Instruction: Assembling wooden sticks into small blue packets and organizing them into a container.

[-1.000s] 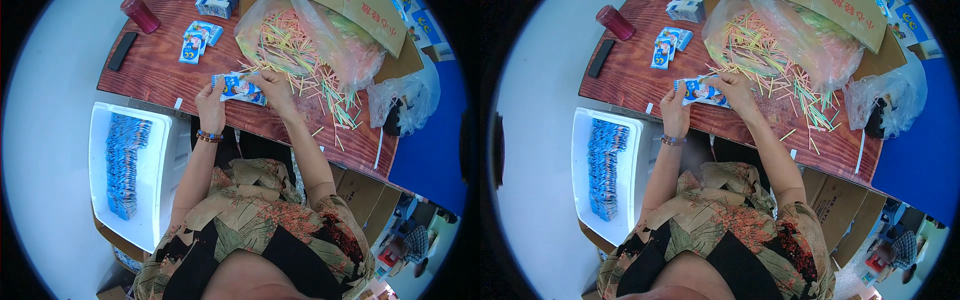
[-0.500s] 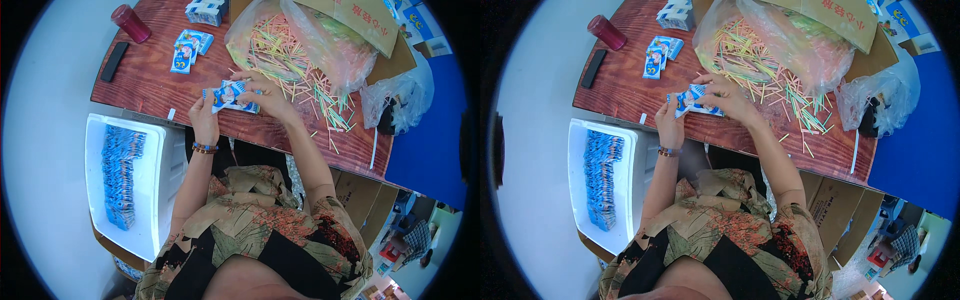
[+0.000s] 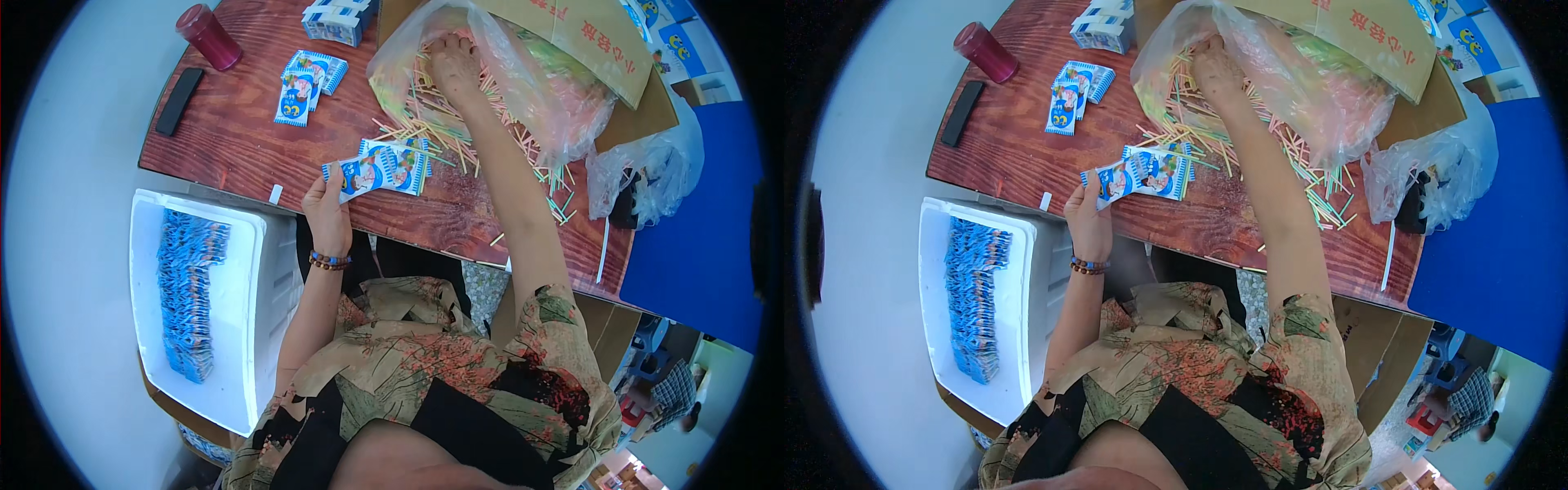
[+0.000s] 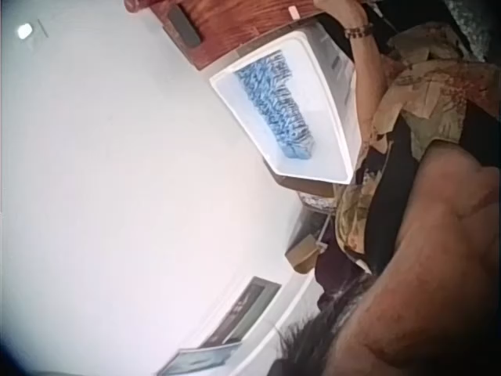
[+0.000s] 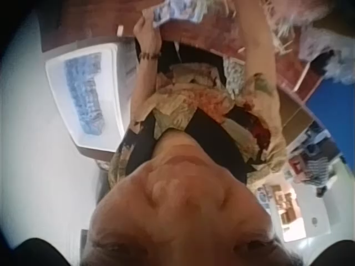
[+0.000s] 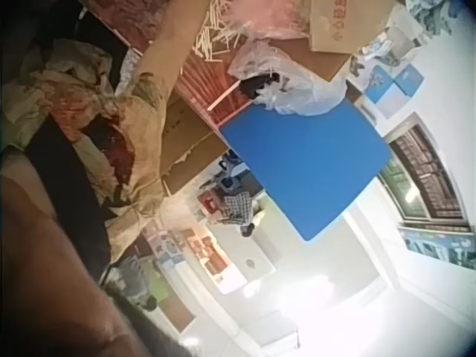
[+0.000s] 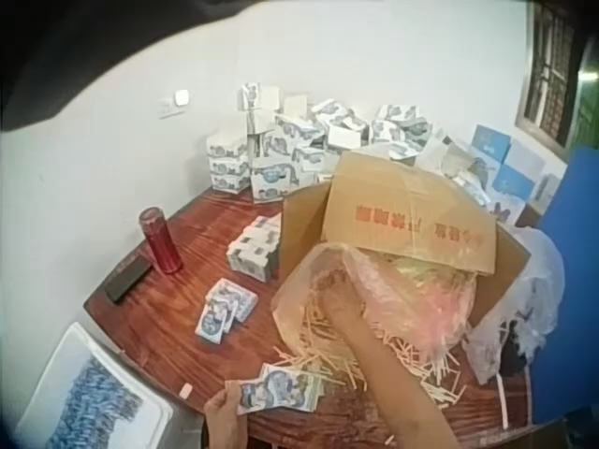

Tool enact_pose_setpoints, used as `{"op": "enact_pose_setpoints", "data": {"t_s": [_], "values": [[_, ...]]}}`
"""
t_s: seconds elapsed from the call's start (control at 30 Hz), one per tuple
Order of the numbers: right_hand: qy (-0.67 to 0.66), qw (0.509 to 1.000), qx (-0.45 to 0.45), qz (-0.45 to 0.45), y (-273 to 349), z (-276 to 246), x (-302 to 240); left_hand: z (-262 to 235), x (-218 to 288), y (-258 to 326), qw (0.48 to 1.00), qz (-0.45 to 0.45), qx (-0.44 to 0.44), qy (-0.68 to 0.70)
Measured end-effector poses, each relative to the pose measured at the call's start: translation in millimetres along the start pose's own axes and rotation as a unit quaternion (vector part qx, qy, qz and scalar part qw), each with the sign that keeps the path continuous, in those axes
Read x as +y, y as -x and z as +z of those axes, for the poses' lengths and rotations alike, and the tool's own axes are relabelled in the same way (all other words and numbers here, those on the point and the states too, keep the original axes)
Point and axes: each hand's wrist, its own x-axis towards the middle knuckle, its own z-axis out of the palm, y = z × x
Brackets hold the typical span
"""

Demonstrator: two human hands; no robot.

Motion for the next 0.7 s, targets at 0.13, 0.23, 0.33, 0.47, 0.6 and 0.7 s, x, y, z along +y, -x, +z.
{"op": "enact_pose_setpoints", "data": {"t_s": [0.13,0.23,0.33,0.47,0.6,0.7], "values": [[0.036,0.999,0.014,-0.034,4,7,-3,-8,2,-2,1.0,0.002,-0.008,-0.001],[0.045,0.999,0.005,-0.018,4,9,2,-4,1,-2,1.0,-0.004,0.002,0.011],[0.009,0.999,0.007,-0.046,12,5,5,-6,-1,-4,1.0,0.005,-0.008,0.011],[-0.106,0.993,-0.035,0.026,14,-11,3,-6,-1,-3,1.0,0.0,0.0,0.022],[-0.171,0.979,-0.091,0.064,14,-22,11,-5,-2,-3,1.0,-0.007,-0.007,0.02],[-0.263,0.96,-0.054,0.082,17,-37,8,-5,0,-3,1.0,-0.003,-0.005,0.023]]}}
